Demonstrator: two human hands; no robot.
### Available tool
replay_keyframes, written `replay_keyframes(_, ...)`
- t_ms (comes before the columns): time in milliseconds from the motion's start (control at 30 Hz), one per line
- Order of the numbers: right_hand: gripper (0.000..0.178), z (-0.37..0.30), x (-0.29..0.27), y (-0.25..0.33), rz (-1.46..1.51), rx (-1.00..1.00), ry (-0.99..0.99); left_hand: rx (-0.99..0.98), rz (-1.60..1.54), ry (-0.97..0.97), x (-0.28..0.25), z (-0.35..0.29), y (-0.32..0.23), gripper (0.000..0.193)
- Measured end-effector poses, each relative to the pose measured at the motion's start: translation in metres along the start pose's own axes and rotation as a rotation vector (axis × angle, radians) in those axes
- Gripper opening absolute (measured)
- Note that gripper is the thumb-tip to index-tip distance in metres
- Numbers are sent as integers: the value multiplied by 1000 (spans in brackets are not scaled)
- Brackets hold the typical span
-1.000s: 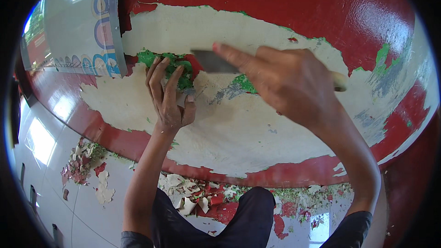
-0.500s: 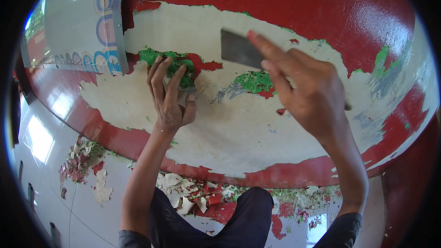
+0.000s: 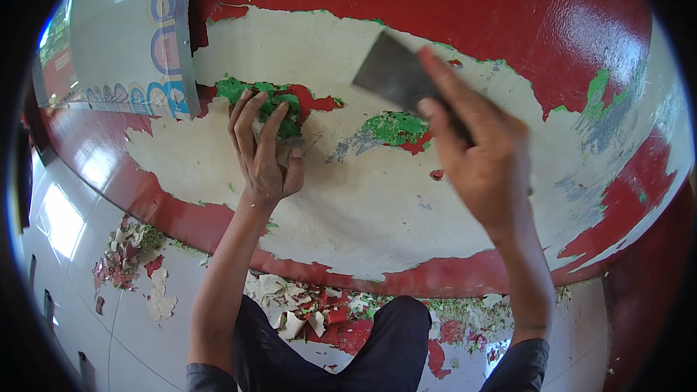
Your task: The person scrapes old peeling paint and plaster off a wall using a putty knife scraper tool.
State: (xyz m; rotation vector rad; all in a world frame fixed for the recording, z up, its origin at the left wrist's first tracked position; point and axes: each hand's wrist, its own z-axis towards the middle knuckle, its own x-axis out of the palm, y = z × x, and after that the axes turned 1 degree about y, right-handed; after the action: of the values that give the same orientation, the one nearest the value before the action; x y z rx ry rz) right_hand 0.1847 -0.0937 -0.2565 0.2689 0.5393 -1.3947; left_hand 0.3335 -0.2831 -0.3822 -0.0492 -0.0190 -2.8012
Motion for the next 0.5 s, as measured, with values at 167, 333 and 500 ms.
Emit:
replay_keyframes(167,50,-17,18,12,-165,2,367,41,23,12,2,1,1,43)
replay_keyframes(333,39,-2,7,-1,187,143,-239,17,-5,-5,2,0,0,45)
replay_keyframes(500,30,-14,4,5,38,191,-75,7,-28,-21,2,0,0,48)
